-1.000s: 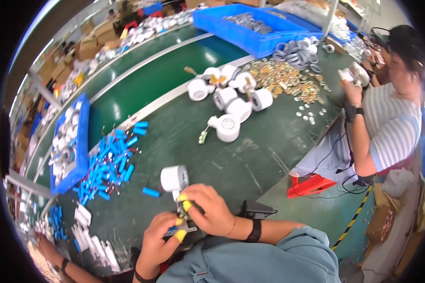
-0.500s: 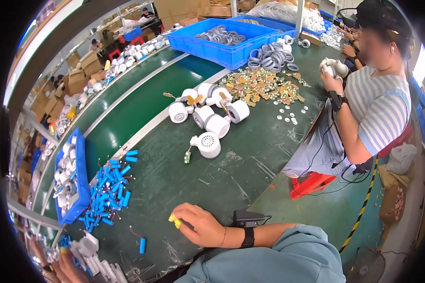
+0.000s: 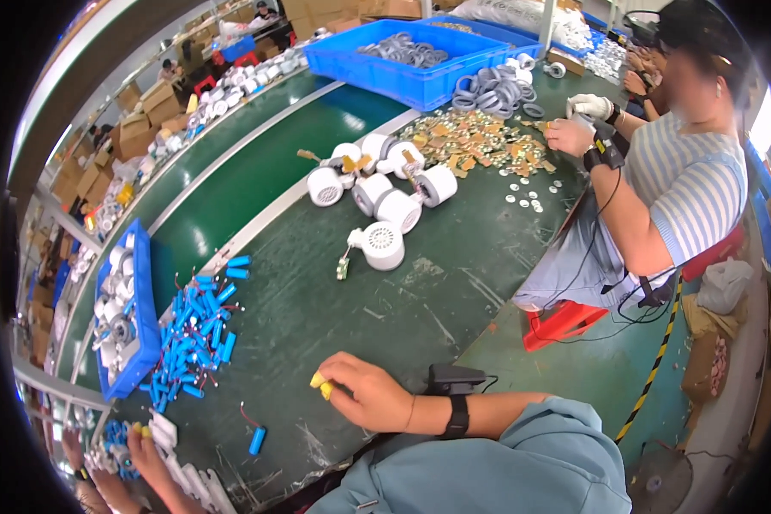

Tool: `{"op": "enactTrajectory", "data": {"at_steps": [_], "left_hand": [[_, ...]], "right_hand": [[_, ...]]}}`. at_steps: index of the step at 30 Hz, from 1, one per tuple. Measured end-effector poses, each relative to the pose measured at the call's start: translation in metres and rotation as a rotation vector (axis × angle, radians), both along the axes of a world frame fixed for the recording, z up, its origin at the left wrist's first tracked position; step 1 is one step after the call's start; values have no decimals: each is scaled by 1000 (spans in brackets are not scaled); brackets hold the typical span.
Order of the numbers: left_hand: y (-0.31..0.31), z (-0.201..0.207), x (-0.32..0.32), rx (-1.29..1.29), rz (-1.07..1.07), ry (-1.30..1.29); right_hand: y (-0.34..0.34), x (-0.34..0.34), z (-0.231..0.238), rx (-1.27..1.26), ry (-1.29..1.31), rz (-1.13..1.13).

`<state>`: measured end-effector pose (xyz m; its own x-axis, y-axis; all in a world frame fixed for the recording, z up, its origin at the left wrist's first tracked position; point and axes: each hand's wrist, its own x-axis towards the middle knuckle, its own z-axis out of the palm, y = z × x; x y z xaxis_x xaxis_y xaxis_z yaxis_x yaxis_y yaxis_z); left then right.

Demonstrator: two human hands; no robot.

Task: The person assembles electronic devices by connecting a battery to a circuit board, inserting them into a white plastic housing, and snapping on a cover. This process is repeated multiple times to complete several units.

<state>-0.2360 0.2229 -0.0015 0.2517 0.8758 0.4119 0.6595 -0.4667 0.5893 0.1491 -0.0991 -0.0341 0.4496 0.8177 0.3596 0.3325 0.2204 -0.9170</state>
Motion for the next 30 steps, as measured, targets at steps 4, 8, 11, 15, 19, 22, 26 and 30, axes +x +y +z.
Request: {"op": "enactTrajectory", "data": {"at_steps": [4, 8, 11, 15, 19, 22, 26, 30], "left_hand": [[-53, -15, 25, -96, -73, -100], [-86, -11, 8, -19, -10, -16], [-113, -1, 8, -43, 43, -84], [-141, 7, 8, 115, 202, 48], [-152, -3, 7, 119, 194, 63], [-163, 0, 10, 156, 211, 304], [-171, -17, 6, 184, 243, 456], [-184, -25, 17, 164, 232, 536]], "right_hand": [[-6, 21, -5, -34, 735, 35], [5, 65, 29, -224, 935, -55], [31, 106, 17, -315, 949, -105], [60, 130, 1, -256, 1034, -36], [67, 148, -6, -289, 1059, -43], [70, 155, -5, -313, 1050, -33], [75, 156, -3, -281, 1054, -89], [80, 160, -9, -276, 1082, -128]]}}
